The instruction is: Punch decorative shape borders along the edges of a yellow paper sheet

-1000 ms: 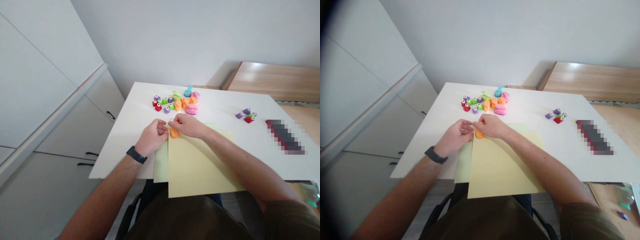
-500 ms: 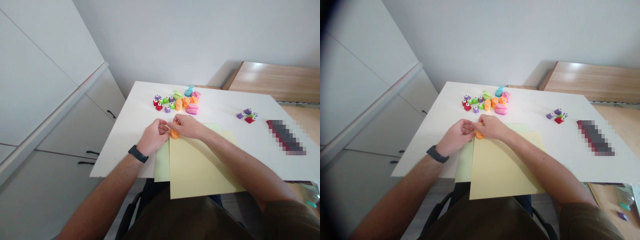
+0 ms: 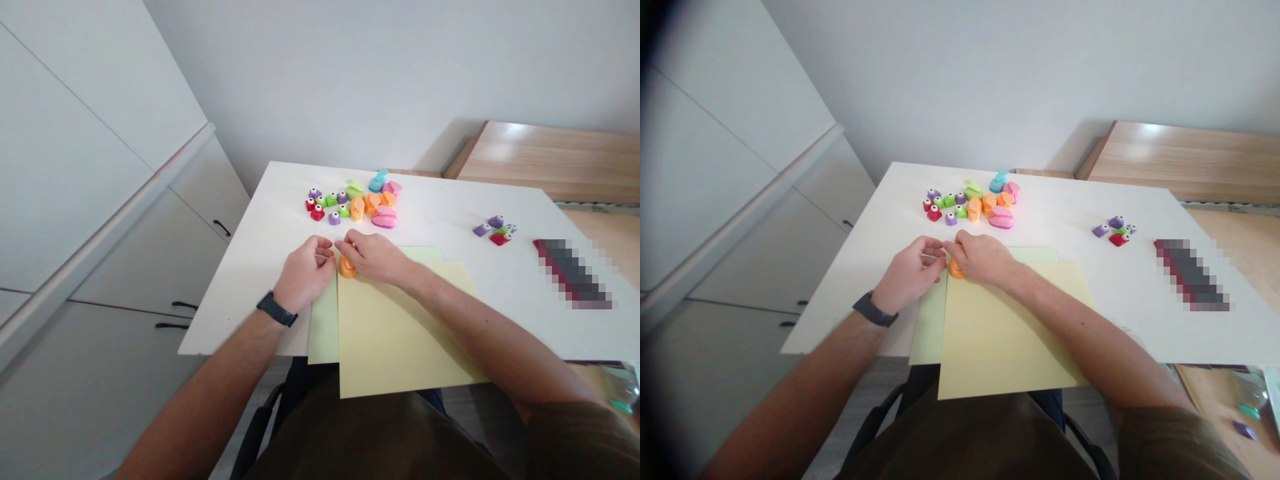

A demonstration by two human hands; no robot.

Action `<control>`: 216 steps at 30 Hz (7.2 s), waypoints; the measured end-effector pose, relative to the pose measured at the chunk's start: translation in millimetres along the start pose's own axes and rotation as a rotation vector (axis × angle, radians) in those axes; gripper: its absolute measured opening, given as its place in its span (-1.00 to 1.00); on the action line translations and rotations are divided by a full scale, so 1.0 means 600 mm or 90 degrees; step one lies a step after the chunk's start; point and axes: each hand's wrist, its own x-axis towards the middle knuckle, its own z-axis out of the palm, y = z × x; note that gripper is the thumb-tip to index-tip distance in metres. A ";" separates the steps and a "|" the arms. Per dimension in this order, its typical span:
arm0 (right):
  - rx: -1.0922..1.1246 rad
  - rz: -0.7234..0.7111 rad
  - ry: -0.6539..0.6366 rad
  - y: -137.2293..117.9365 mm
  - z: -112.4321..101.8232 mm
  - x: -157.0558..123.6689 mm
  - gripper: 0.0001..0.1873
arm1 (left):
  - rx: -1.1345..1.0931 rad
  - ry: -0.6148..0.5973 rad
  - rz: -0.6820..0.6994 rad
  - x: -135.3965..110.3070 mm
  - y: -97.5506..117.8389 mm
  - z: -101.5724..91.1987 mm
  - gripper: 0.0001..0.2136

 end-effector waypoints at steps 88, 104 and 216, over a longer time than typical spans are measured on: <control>0.031 -0.048 0.135 0.234 -0.029 -0.136 -0.80 | 0.327 -0.198 0.225 0.080 0.060 -0.045 -0.62; 0.022 -0.044 0.139 0.229 -0.030 -0.135 -0.80 | 0.181 -0.105 0.105 0.080 0.045 -0.045 -0.53; -0.020 -0.047 0.143 0.226 -0.023 -0.136 -0.77 | 0.066 -0.189 0.190 0.065 0.059 0.016 -0.57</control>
